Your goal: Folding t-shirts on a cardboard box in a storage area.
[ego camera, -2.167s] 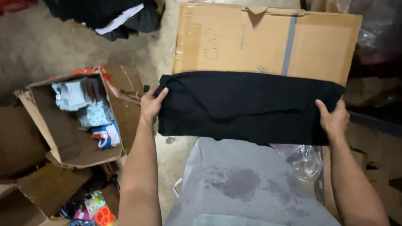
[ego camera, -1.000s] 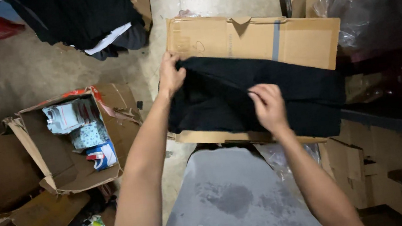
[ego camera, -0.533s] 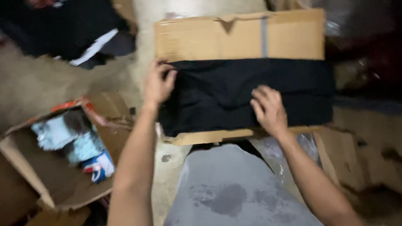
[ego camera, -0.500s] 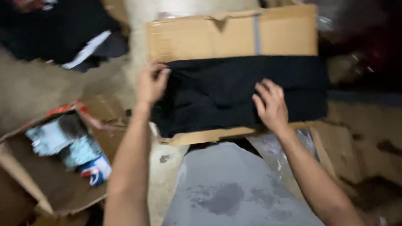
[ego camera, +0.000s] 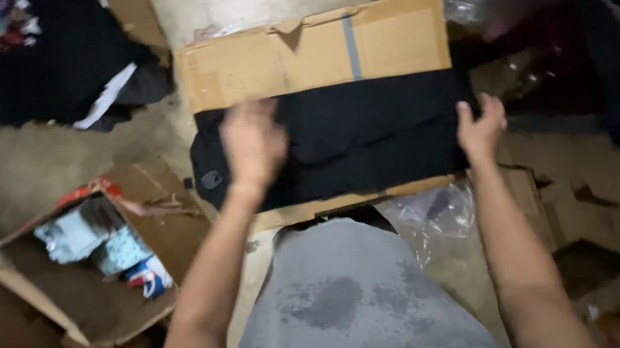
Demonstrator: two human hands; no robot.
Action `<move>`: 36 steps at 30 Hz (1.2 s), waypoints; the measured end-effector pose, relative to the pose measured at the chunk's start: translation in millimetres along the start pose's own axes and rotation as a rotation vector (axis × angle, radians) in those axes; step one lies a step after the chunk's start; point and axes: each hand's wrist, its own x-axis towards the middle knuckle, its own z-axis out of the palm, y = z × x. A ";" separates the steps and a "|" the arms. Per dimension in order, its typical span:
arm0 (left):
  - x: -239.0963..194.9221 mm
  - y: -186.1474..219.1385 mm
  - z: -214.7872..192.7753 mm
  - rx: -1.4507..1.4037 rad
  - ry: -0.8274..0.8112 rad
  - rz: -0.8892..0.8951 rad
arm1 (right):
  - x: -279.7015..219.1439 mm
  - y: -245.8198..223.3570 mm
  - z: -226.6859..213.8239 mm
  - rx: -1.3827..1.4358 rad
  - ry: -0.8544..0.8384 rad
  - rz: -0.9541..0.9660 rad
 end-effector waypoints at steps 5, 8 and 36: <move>-54.7 58.9 66.4 -0.063 -0.288 0.126 | 8.3 70.8 30.0 0.300 -0.357 0.584; -73.0 46.7 90.0 0.008 -0.415 0.114 | 6.4 120.3 55.4 0.326 -0.397 0.529; -156.8 -56.5 -21.5 -0.078 -0.166 -0.435 | 36.2 69.6 -17.6 0.830 -0.484 0.424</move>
